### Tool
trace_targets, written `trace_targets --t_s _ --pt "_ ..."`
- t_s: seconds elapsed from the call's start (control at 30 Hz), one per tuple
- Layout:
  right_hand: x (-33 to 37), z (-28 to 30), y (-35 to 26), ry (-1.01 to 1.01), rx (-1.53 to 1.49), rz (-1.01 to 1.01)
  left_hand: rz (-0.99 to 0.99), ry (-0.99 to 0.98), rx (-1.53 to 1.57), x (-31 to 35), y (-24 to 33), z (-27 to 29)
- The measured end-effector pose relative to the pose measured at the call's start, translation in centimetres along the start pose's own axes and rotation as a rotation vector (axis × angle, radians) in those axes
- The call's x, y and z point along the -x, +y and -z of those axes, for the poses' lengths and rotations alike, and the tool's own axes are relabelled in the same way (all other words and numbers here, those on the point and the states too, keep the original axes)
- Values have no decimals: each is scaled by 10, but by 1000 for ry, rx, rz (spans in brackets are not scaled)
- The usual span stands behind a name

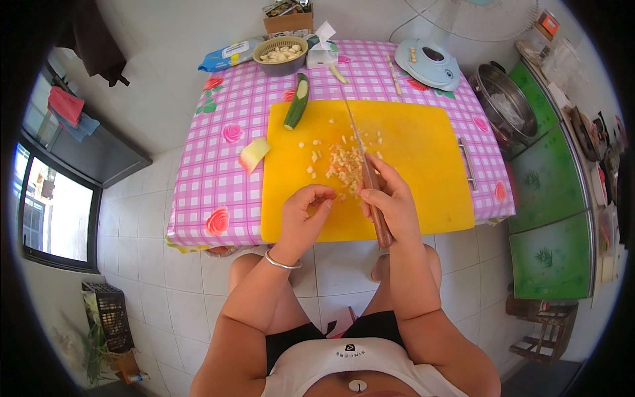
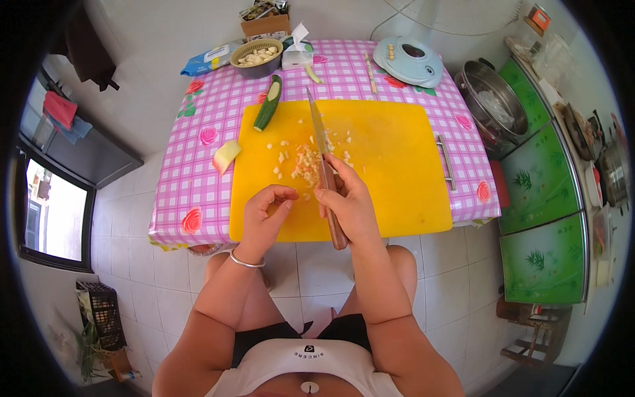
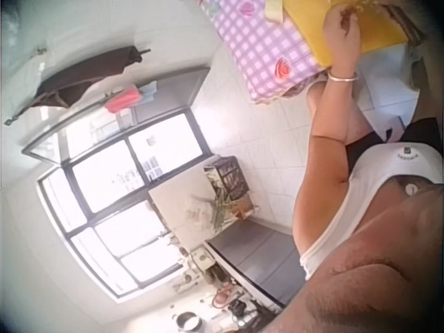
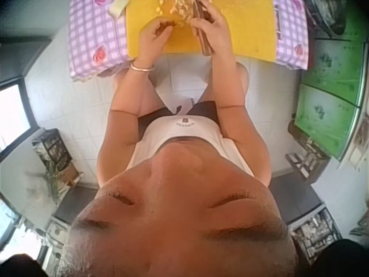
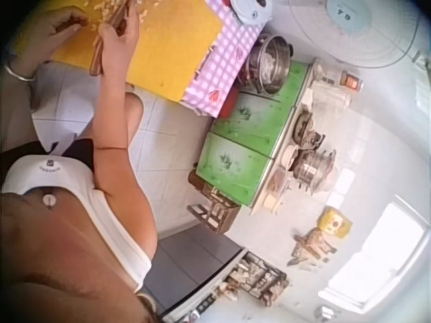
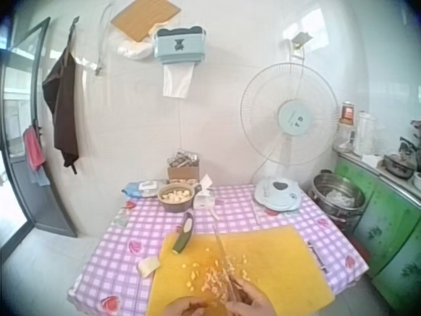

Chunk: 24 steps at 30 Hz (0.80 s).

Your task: The person uses a large cleaver to chop a piece of watermelon rind into small cubes on a yellow cutting board. They repeatedly slice the rind, gather the pieces, and mince them further until a pile of diced rind is formed.

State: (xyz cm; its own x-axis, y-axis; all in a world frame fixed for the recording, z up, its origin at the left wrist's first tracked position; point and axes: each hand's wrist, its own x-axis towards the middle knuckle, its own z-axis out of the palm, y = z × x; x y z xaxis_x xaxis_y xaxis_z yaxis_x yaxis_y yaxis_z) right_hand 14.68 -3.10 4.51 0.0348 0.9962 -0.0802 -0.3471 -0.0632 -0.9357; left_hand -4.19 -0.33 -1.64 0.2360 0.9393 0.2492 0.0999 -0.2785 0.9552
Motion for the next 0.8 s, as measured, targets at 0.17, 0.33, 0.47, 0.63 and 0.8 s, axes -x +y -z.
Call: trace_targets --t_s 0.17,0.33,0.47,0.63,0.8 --pt "16 -5 -14 30 -93 42 18 4 -5 1 1 1" --pt "7 -3 -10 -19 -85 22 4 -1 -16 0 0 0" --pt "-3 -5 5 -27 -78 -37 -8 0 -15 0 -1 0" --pt "-4 -6 8 -31 -66 -21 -2 0 -21 0 -1 1" --pt "6 -7 0 17 -63 14 -1 1 -25 1 0 1"
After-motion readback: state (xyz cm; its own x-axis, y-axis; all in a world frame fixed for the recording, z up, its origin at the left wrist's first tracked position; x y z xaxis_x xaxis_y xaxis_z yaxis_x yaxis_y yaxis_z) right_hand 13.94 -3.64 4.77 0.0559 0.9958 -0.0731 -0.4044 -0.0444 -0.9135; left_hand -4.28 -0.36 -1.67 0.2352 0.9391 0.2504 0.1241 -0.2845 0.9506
